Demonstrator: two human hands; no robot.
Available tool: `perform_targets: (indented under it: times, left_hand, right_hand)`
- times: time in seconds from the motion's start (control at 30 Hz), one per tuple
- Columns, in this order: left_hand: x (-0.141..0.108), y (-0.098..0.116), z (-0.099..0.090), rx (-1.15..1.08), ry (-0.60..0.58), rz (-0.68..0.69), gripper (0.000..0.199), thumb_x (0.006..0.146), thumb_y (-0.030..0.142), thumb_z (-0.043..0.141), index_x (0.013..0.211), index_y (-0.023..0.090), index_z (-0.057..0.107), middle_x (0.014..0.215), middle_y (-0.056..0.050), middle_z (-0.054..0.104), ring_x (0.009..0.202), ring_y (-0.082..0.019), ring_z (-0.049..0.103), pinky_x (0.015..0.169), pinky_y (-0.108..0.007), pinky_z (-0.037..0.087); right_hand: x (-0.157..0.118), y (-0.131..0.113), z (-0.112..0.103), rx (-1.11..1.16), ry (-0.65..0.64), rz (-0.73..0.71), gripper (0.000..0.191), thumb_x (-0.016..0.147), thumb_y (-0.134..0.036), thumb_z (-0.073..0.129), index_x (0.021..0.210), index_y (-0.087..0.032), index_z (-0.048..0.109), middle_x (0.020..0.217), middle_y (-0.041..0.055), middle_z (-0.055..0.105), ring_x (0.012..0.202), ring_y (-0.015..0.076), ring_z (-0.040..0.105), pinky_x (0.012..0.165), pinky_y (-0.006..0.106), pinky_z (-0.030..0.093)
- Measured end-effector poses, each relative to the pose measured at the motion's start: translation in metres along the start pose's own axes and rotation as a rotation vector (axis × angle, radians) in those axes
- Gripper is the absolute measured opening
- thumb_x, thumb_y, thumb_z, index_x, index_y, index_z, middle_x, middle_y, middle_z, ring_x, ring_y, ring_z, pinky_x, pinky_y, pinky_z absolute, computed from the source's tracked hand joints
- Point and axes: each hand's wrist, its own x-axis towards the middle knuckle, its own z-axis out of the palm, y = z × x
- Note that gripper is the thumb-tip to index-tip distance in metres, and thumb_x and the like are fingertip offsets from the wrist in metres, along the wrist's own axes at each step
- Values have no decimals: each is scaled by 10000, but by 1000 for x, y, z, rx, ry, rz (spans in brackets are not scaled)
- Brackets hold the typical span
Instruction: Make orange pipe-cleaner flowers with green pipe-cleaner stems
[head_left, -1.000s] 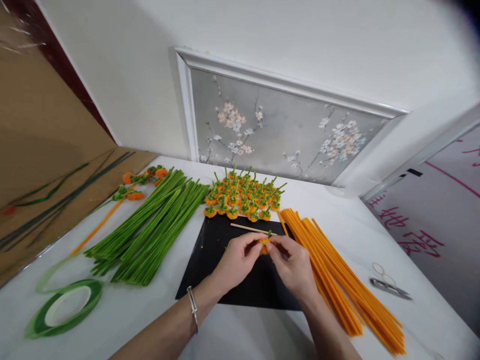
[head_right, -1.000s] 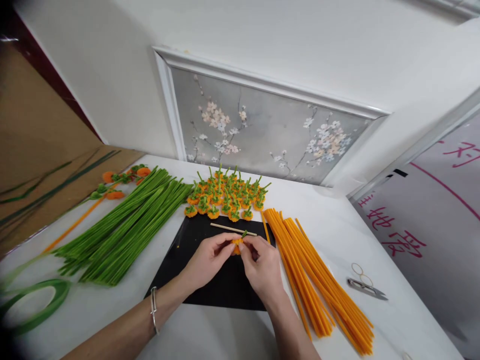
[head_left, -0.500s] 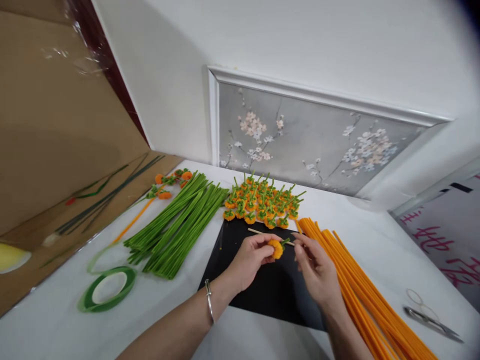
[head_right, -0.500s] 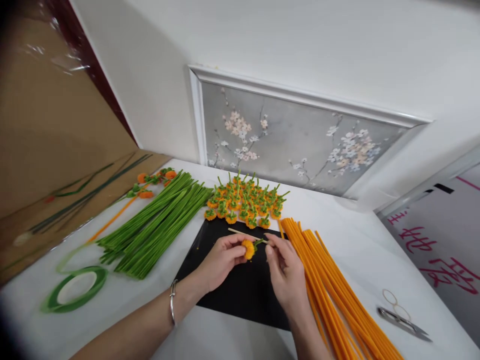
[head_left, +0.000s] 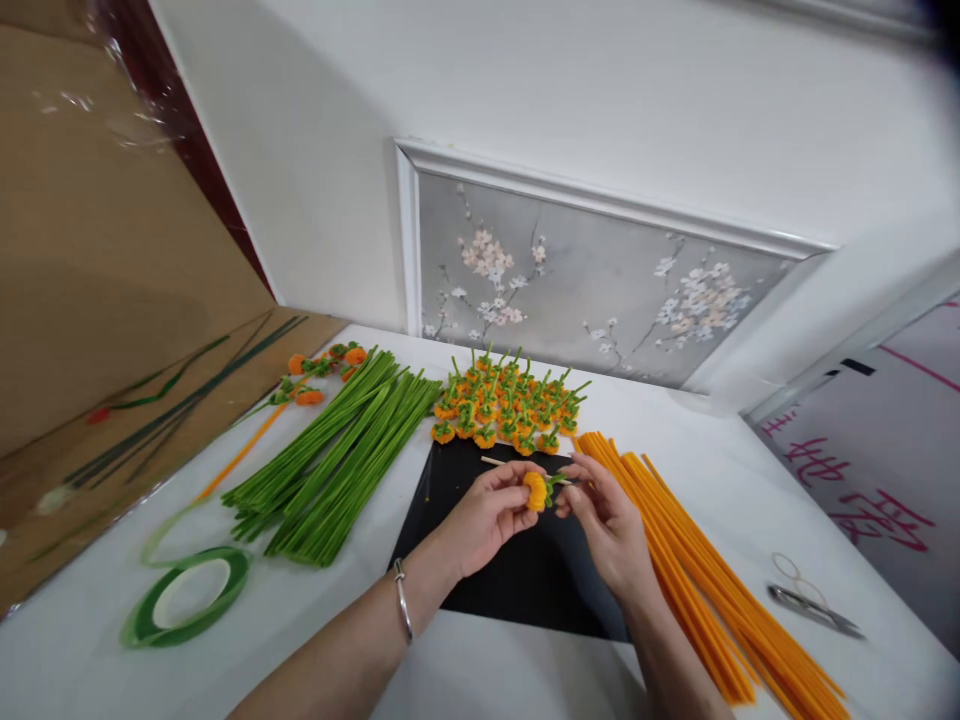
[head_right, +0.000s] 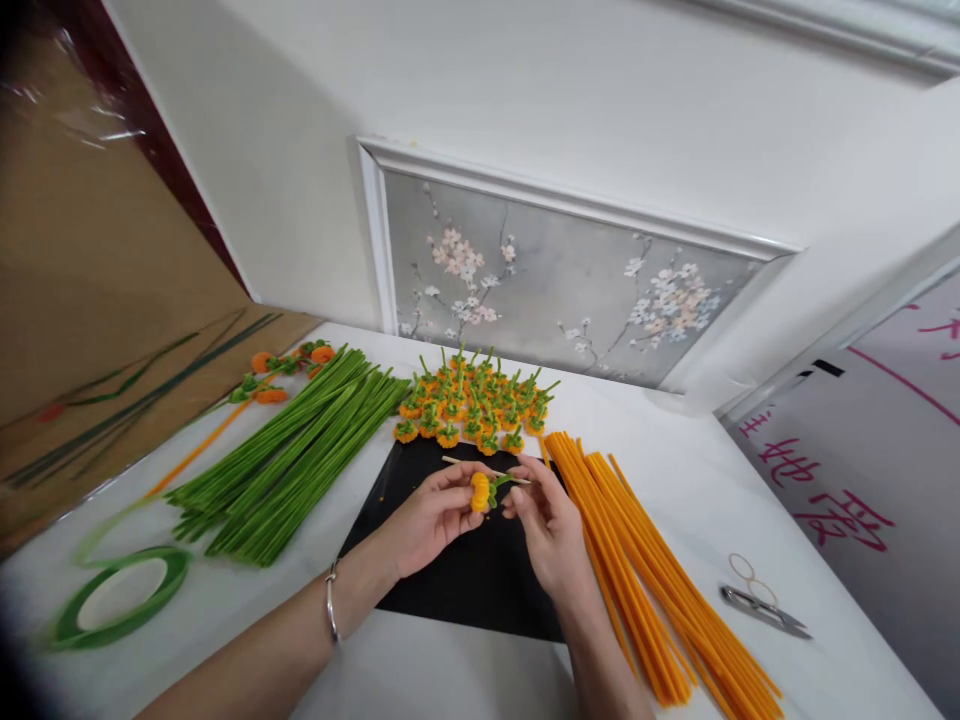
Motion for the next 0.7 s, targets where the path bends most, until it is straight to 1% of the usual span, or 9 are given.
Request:
perform_targets:
  times: [0.03, 0.13, 0.23, 0.37, 0.5, 0.57, 0.63, 0.67, 0.7]
  left_hand:
    - [0, -1, 0, -9, -11, -10, 220, 713, 84, 694, 929, 125, 679, 851, -36, 625, 706, -91, 600, 641, -188, 484]
    - [0, -1, -2, -49, -42, -52, 231, 711, 60, 684, 935, 113, 685, 839, -48, 639, 706, -103, 621, 654, -191, 497]
    - [0, 0, -5, -108, -56, -88, 241, 711, 28, 655, 937, 108, 681, 823, -56, 646, 695, -112, 632, 658, -199, 509]
    - [2, 2, -6, -189, -4, -105, 219, 731, 6, 607, 921, 100, 661, 823, -67, 638, 691, -115, 634, 652, -198, 519]
    - [2, 2, -6, -267, 17, -147, 166, 773, 11, 565, 904, 87, 632, 806, -64, 617, 681, -95, 618, 642, -161, 505]
    - [0, 0, -5, -294, 31, -178, 140, 790, 26, 557, 900, 91, 614, 798, -57, 609, 663, -86, 614, 617, -143, 491]
    - [-2, -2, -5, -284, 37, -204, 137, 780, 31, 571, 896, 96, 601, 803, -50, 605, 650, -84, 615, 618, -147, 485]
    - [-3, -4, -5, -266, 36, -205, 144, 774, 47, 594, 907, 100, 600, 804, -44, 602, 651, -88, 620, 622, -154, 483]
    - [-4, -5, -5, -236, 29, -209, 150, 782, 99, 623, 931, 107, 601, 814, -41, 601, 657, -95, 623, 628, -169, 485]
  right_hand:
    - [0, 0, 0, -24, -3, -23, 301, 887, -324, 550, 1175, -242, 582, 988, 43, 656, 667, 125, 629, 671, 295, 559]
    - [1, -4, -1, -147, -6, -102, 158, 884, -296, 553, 964, -214, 662, 882, 42, 663, 687, 143, 621, 657, 279, 542]
    - [2, -9, -1, -289, -9, -178, 142, 888, -256, 541, 827, -206, 659, 848, 49, 657, 744, 161, 627, 681, 280, 536]
    - [4, -13, -2, -449, -61, -326, 210, 925, -210, 460, 853, -212, 657, 857, 61, 657, 800, 168, 638, 727, 290, 547]
    - [2, -10, -4, -538, -88, -450, 215, 932, -189, 450, 977, -211, 659, 926, 71, 666, 858, 167, 653, 767, 286, 563]
    - [-1, -5, -5, -582, -90, -497, 211, 925, -198, 473, 1019, -222, 660, 971, 71, 669, 881, 173, 662, 786, 293, 569]
    - [-5, 2, -8, -625, -45, -548, 194, 920, -200, 493, 996, -228, 669, 963, 68, 668, 867, 175, 667, 787, 295, 572]
    - [-6, 5, -9, -643, -42, -578, 183, 917, -198, 502, 991, -224, 668, 966, 69, 668, 866, 175, 668, 782, 289, 570]
    - [-8, 8, -11, -659, -38, -592, 172, 916, -198, 511, 992, -219, 663, 967, 69, 665, 862, 173, 667, 781, 283, 566]
